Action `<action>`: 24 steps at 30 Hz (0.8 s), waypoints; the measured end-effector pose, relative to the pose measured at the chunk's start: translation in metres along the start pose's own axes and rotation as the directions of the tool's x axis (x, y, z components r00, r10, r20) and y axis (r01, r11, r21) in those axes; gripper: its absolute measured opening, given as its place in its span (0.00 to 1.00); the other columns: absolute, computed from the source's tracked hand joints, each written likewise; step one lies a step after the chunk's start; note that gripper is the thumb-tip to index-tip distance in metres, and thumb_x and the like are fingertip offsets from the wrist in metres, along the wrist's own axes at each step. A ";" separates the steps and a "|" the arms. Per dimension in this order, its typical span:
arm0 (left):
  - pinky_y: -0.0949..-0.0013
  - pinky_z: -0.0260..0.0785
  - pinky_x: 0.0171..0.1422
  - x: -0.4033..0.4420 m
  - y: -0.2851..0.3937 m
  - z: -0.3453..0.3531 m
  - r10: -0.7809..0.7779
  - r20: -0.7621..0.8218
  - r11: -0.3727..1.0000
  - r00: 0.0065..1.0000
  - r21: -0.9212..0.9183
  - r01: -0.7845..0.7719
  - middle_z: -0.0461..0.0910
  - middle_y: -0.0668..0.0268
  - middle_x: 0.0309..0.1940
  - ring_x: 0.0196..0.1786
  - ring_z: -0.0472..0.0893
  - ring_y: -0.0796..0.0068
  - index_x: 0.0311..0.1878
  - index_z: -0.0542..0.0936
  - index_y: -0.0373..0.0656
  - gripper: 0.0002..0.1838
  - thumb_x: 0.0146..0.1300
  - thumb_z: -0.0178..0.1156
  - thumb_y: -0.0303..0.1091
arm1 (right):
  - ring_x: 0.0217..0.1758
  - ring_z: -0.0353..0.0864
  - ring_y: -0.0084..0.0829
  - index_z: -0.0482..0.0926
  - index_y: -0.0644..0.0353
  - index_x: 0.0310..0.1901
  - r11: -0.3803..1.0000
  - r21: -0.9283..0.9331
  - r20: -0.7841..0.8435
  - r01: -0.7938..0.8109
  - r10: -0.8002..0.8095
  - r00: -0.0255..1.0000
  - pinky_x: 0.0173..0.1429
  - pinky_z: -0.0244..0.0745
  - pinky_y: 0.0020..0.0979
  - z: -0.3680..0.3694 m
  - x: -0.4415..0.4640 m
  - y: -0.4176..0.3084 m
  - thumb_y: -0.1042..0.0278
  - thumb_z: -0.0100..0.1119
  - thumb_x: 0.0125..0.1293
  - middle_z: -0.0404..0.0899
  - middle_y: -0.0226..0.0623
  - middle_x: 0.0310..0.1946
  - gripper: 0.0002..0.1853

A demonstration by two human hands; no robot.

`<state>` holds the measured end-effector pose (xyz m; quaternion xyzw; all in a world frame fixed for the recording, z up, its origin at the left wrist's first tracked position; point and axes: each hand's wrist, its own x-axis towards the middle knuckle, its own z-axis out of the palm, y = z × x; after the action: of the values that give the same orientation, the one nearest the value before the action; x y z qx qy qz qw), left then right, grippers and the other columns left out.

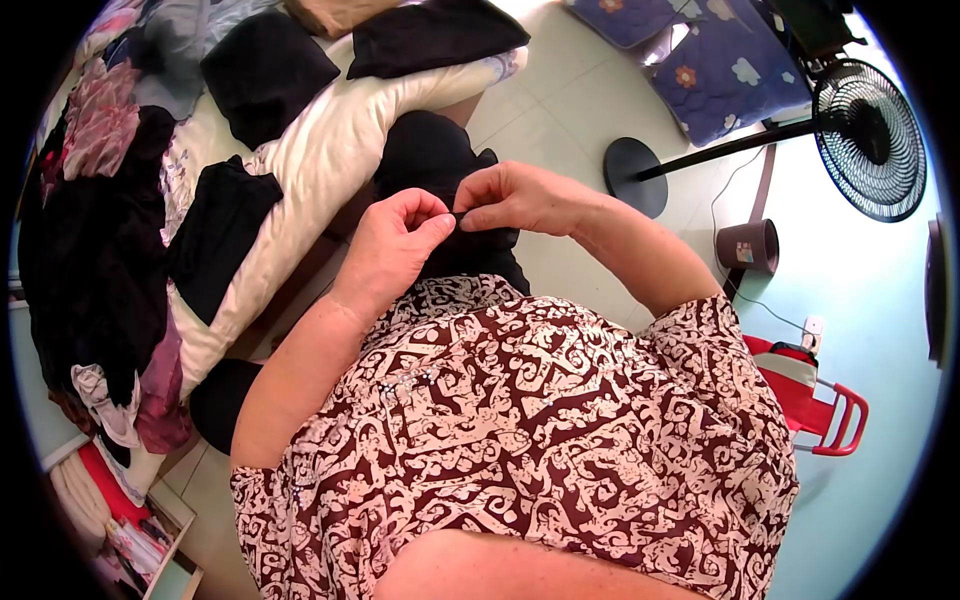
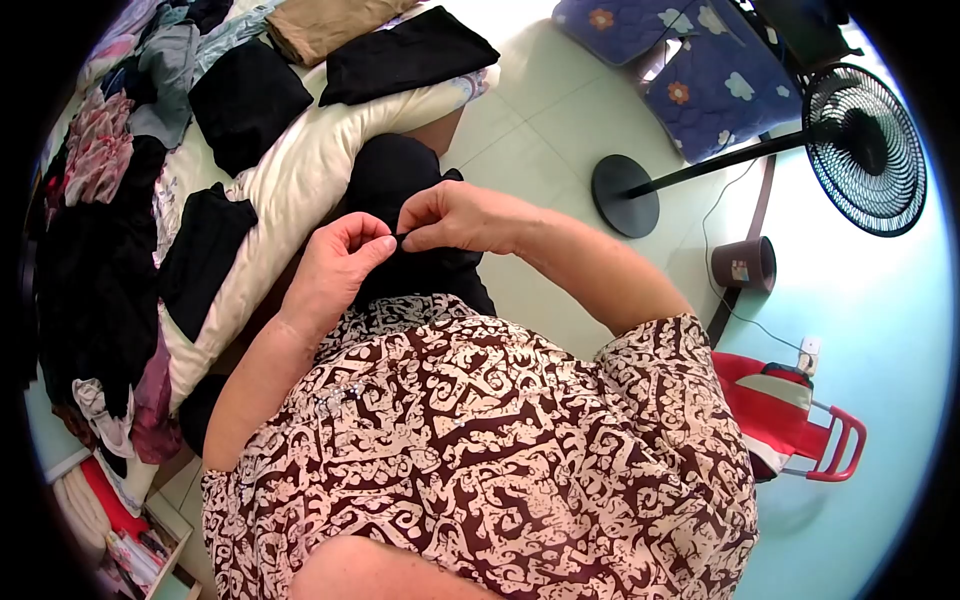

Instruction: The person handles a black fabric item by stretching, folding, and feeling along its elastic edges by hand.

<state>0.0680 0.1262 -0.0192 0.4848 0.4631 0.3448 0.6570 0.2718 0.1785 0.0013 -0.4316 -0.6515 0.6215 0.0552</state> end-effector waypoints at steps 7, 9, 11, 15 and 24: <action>0.83 0.62 0.38 -0.002 -0.001 0.000 0.008 -0.024 1.000 1.000 0.006 -0.008 0.75 0.77 0.31 0.34 0.69 0.91 0.41 0.79 0.37 0.06 0.65 0.60 0.29 | 0.29 0.64 0.16 0.78 0.59 0.36 0.999 -0.048 -0.075 0.018 -0.021 0.997 0.32 0.60 0.25 0.002 0.000 0.000 0.58 0.63 0.64 0.69 0.20 0.22 0.12; 0.83 0.63 0.39 -0.001 0.000 -0.002 0.013 0.014 0.999 1.000 0.030 -0.013 0.76 0.76 0.32 0.35 0.70 0.91 0.41 0.79 0.36 0.06 0.65 0.60 0.29 | 0.28 0.62 0.14 0.78 0.59 0.35 1.000 -0.026 -0.046 0.002 -0.003 0.999 0.31 0.58 0.24 0.006 -0.002 -0.004 0.58 0.61 0.66 0.68 0.18 0.22 0.12; 0.83 0.63 0.39 -0.002 0.000 -0.003 0.015 0.016 0.999 1.000 0.030 -0.015 0.75 0.76 0.32 0.35 0.70 0.90 0.41 0.79 0.36 0.06 0.64 0.60 0.28 | 0.29 0.62 0.13 0.79 0.59 0.40 1.000 0.001 0.001 0.003 -0.003 1.000 0.31 0.59 0.22 0.007 -0.004 -0.008 0.57 0.58 0.69 0.69 0.17 0.24 0.13; 0.84 0.62 0.39 -0.002 0.001 -0.003 0.030 0.010 0.993 1.000 0.113 -0.031 0.75 0.76 0.32 0.34 0.69 0.90 0.42 0.78 0.36 0.07 0.63 0.60 0.27 | 0.33 0.71 0.15 0.82 0.61 0.44 0.998 0.051 -0.019 0.037 -0.036 0.999 0.39 0.68 0.23 0.007 -0.002 -0.001 0.58 0.61 0.65 0.78 0.23 0.28 0.15; 0.82 0.64 0.44 -0.008 0.012 0.002 0.048 -0.035 0.999 0.998 0.003 -0.048 0.75 0.75 0.34 0.37 0.70 0.89 0.45 0.76 0.35 0.09 0.61 0.58 0.24 | 0.27 0.68 0.14 0.81 0.58 0.28 0.908 0.418 -0.121 0.029 0.023 0.992 0.32 0.63 0.20 0.007 0.004 0.008 0.67 0.69 0.57 0.74 0.21 0.22 0.06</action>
<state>0.0677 0.1221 -0.0050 0.4905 0.4629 0.3684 0.6398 0.2691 0.1743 -0.0087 -0.4463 -0.4992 0.7187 0.1874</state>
